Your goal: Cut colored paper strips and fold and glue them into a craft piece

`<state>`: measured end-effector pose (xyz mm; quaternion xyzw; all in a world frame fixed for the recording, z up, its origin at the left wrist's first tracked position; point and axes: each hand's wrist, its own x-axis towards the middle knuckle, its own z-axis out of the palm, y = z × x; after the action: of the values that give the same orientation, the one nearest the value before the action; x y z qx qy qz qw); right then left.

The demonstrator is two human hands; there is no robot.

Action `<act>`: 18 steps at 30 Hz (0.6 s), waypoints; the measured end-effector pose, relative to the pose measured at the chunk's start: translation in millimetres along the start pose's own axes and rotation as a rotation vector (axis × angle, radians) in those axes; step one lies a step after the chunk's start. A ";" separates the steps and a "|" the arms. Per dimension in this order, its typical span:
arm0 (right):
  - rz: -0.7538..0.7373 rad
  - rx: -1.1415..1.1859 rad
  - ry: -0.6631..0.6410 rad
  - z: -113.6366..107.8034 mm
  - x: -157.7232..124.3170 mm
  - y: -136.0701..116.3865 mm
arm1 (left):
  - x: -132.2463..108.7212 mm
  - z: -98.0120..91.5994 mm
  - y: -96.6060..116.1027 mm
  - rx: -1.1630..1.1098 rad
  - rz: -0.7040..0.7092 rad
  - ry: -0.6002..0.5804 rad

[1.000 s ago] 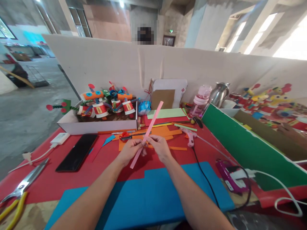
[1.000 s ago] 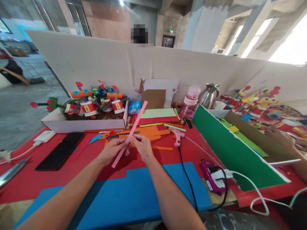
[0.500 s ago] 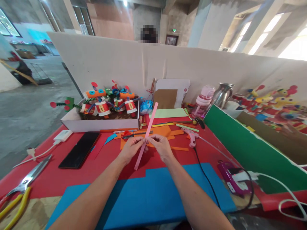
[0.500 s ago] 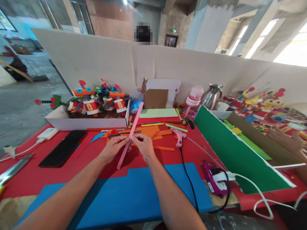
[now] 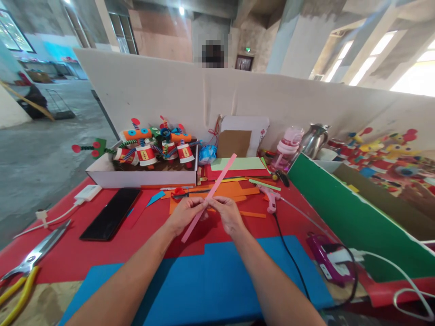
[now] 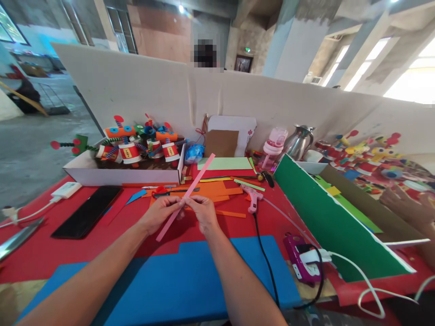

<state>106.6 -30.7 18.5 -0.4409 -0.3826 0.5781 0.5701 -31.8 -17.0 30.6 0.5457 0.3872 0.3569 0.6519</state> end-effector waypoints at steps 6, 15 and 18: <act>-0.003 -0.033 -0.004 1.5 -1.8 -1.4 | 1.2 -0.1 -2.5 0.002 -0.014 0.034; -0.010 -0.055 0.033 2.5 -2.5 2.0 | 0.7 -1.9 1.0 0.113 -0.019 0.005; -0.016 -0.072 0.069 -1.7 -1.2 -0.4 | 0.4 -3.2 1.5 0.135 -0.029 -0.028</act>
<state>108.3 -31.9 18.4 -0.4778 -0.3866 0.5439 0.5714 -34.5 -14.9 31.6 0.5878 0.4091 0.3128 0.6240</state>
